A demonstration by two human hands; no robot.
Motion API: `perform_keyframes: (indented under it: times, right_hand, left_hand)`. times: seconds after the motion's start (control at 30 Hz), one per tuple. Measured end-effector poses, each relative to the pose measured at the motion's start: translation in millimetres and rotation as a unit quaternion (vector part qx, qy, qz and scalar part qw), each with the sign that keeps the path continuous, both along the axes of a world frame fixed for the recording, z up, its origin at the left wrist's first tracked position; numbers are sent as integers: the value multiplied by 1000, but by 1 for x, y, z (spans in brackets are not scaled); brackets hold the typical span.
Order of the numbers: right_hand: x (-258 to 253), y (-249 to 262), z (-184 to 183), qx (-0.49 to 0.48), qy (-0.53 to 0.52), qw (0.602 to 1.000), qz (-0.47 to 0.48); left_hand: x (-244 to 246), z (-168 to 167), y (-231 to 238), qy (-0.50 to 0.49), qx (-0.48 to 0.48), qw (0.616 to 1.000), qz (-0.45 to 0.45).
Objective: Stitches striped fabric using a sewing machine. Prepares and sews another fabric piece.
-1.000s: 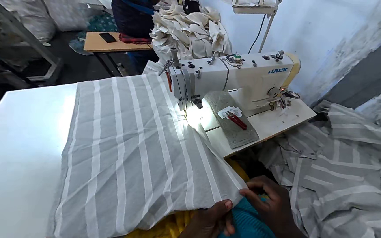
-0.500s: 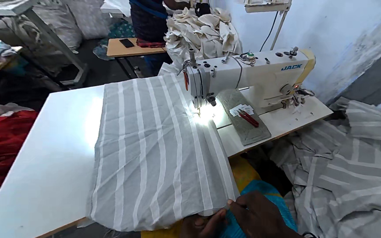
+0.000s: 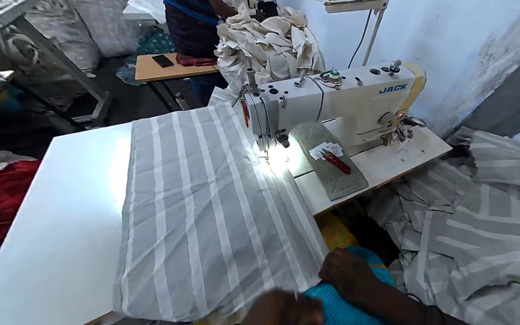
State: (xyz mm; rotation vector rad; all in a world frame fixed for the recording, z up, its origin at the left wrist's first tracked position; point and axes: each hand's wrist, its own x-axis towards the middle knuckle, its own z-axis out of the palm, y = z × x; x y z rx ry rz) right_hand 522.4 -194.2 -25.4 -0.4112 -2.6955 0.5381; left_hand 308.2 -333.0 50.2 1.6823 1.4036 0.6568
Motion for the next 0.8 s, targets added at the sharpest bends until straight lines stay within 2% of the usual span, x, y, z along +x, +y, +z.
perform_keyframes:
  times: [0.07, 0.13, 0.2, 0.3, 0.4, 0.53, 0.63, 0.7, 0.8]
  right_hand:
    - [-8, 1, -3, -48, -82, 995, 5]
    - [-12, -3, 5, -58, -91, 994, 13]
    - [-8, -7, 19, -40, -42, 998, 12]
    - [3, -7, 47, -10, 0, 1000, -10]
    - [4, -5, 60, -20, -2, 1000, -11]
    - [-2, -6, 59, -19, -26, 999, 21]
    - [-4, -6, 57, -15, -44, 998, 30]
    - [-4, -4, 50, -30, -55, 998, 30]
    - [-16, -3, 24, -69, -128, 989, 17]
  left_hand:
    - [-26, -5, 57, 63, 50, 990, 114]
    - [-62, -21, 124, 163, 96, 959, 212]
    - [-99, -43, 172, 235, 141, 931, 242]
    - [-133, -71, 197, 298, 244, 901, 199]
    - [-141, -81, 200, 318, 264, 895, 170]
    - [-138, -79, 196, 345, 273, 885, 156]
    - [-122, -81, 177, 336, 307, 886, 92]
    - [-85, -85, 142, 298, 313, 902, 17]
    - [-27, -93, 79, 145, 286, 944, -80]
